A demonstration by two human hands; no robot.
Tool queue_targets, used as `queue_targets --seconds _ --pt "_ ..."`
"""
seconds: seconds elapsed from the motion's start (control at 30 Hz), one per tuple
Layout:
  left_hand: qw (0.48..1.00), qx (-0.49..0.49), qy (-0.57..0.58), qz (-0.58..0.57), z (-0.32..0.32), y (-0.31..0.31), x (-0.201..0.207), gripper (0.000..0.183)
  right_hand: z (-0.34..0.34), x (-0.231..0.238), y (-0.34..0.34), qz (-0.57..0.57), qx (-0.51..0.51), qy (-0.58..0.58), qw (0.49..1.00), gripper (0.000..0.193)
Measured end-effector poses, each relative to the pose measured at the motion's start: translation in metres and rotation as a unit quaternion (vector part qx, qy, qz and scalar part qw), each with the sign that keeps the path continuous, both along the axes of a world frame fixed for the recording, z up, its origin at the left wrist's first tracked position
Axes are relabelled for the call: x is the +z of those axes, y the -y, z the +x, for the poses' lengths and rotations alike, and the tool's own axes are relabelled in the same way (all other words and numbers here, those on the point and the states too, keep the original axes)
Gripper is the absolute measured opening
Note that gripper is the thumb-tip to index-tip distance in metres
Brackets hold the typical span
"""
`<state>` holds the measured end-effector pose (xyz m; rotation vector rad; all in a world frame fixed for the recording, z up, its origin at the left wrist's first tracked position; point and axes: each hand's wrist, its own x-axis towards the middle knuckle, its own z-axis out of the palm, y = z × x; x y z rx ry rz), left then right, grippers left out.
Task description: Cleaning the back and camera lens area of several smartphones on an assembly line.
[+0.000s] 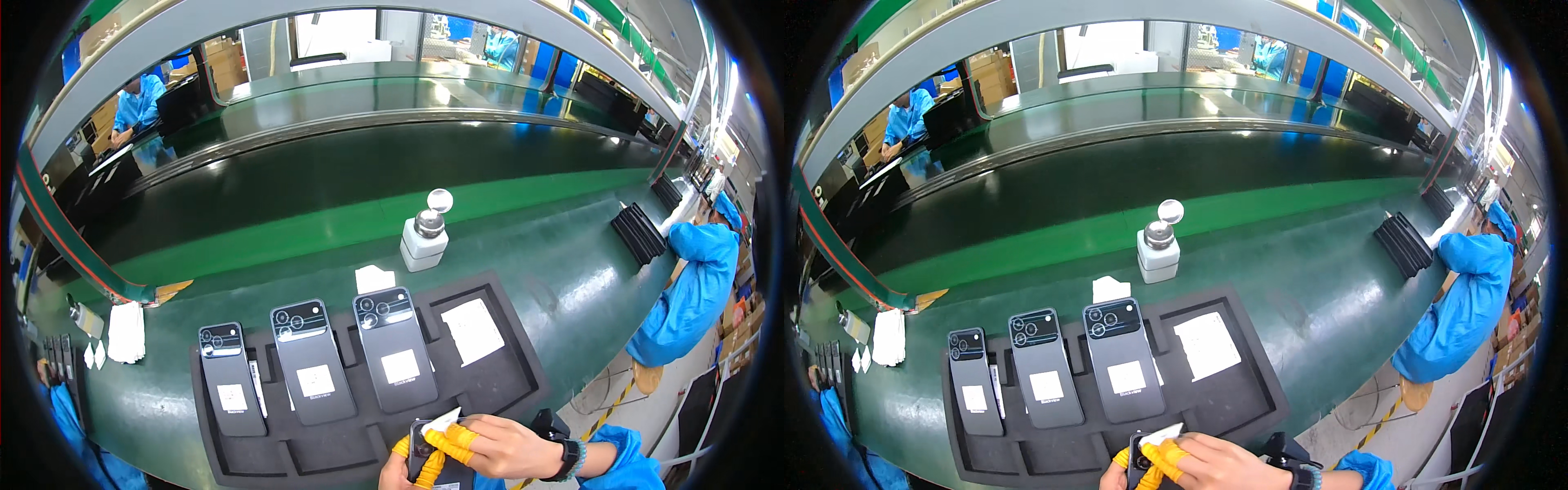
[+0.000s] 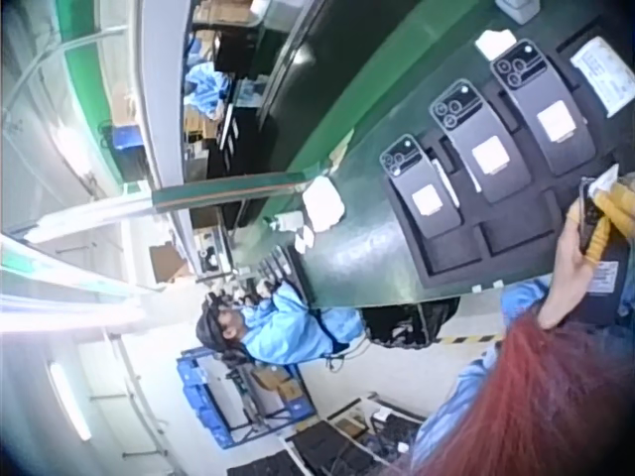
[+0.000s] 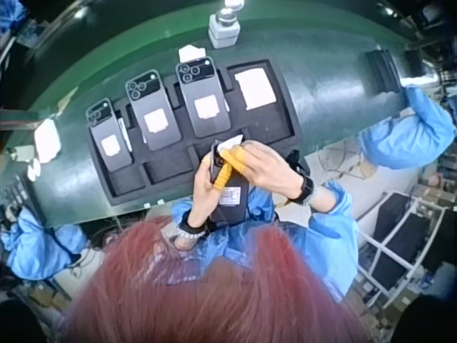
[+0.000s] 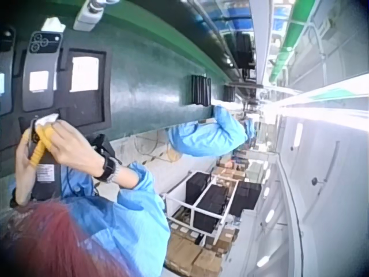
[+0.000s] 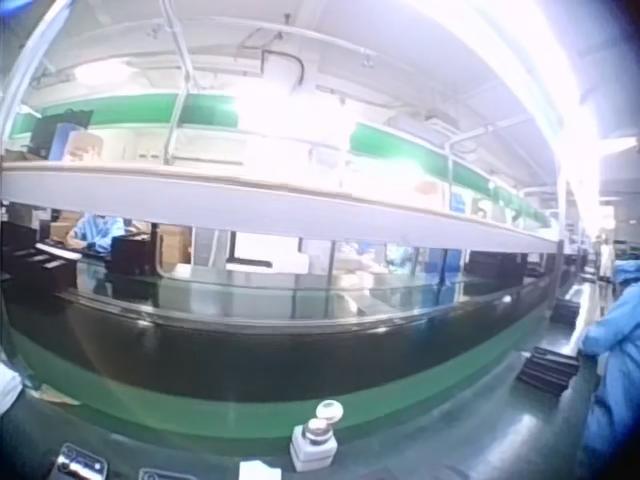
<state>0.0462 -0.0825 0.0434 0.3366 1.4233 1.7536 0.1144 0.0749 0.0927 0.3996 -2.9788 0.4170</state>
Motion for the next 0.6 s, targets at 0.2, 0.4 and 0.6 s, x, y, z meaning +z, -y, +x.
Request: queue_targets --seconds 0.2,0.4,0.6 --pt "1.0 0.008 -0.028 0.01 0.001 0.0 0.003 0.039 -0.003 0.004 0.005 -0.035 -0.024 -0.021 0.999 0.023" --pt "1.0 0.007 0.006 0.016 0.002 -0.001 0.004 0.039 0.006 0.002 0.002 -0.033 -0.013 -0.012 0.999 0.03" --pt "1.0 0.022 -0.021 0.008 0.003 -0.001 0.006 0.039 -0.002 0.007 0.007 -0.063 -0.042 -0.028 0.997 0.035"
